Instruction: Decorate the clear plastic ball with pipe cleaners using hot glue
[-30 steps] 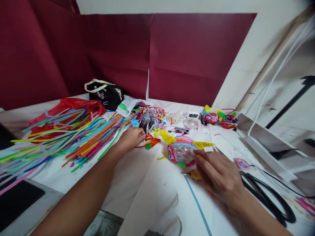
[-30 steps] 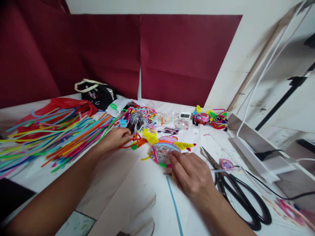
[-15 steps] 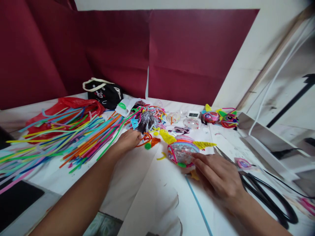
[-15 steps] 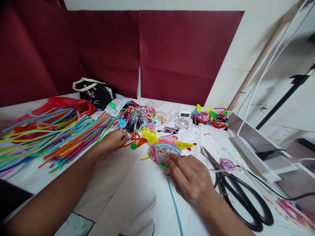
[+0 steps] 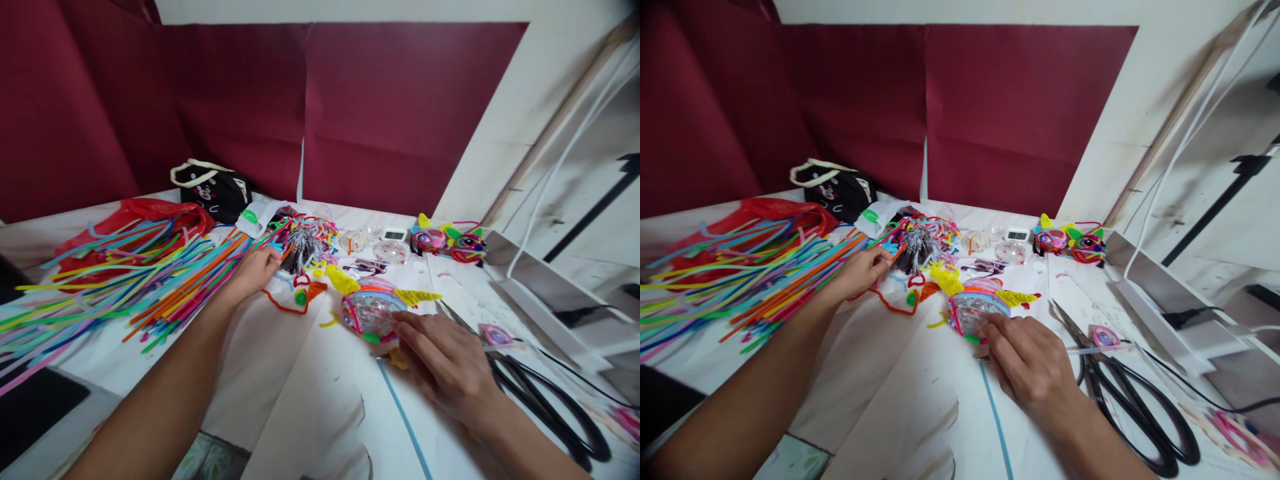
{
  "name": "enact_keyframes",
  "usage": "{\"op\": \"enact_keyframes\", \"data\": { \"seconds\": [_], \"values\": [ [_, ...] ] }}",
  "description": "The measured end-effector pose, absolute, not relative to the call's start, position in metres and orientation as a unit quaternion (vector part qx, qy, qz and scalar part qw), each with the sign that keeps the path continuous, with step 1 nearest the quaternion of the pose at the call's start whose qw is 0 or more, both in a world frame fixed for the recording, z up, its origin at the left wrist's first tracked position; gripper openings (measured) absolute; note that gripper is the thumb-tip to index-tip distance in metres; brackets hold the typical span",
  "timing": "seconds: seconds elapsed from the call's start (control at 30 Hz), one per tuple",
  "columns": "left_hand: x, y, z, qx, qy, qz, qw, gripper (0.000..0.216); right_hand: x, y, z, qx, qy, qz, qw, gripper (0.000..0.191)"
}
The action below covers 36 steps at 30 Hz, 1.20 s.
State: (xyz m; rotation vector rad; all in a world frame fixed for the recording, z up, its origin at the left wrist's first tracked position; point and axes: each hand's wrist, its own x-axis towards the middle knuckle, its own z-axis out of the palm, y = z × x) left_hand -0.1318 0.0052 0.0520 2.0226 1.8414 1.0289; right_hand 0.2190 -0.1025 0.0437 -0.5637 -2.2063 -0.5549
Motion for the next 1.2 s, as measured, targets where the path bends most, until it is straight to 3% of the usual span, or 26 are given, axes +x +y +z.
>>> {"op": "enact_keyframes", "data": {
  "seconds": [0.47, 0.63, 0.7, 0.83, 0.93, 1.03, 1.2],
  "values": [
    [-0.121, 0.003, 0.067, 0.506, 0.495, 0.626, 0.327, 0.027, 0.218, -0.104, 0.044, -0.237, -0.859, -0.185, 0.415, 0.025],
    [-0.082, -0.022, 0.079, 0.475, 0.378, 0.656, 0.448, 0.033, 0.204, -0.121, 0.059, -0.306, -0.818, 0.047, 0.485, 0.018],
    [-0.061, -0.038, 0.079, 0.483, 0.347, 0.644, 0.481, 0.033, 0.196, -0.131, 0.064, -0.350, -0.794, 0.166, 0.469, 0.018],
    [-0.029, -0.065, 0.071, 0.538, 0.294, 0.567, 0.550, 0.025, 0.182, -0.147, 0.064, -0.378, -0.734, 0.377, 0.419, 0.037],
    [-0.019, -0.074, 0.062, 0.564, 0.277, 0.517, 0.581, 0.019, 0.178, -0.157, 0.057, -0.372, -0.651, 0.528, 0.399, 0.033],
    [-0.016, -0.075, 0.056, 0.566, 0.273, 0.490, 0.604, 0.018, 0.180, -0.165, 0.050, -0.393, -0.587, 0.590, 0.391, 0.037],
    [-0.011, -0.076, 0.052, 0.552, 0.310, 0.460, 0.622, 0.024, 0.190, -0.175, 0.036, -0.449, -0.573, 0.559, 0.397, 0.038]
  ]
}}
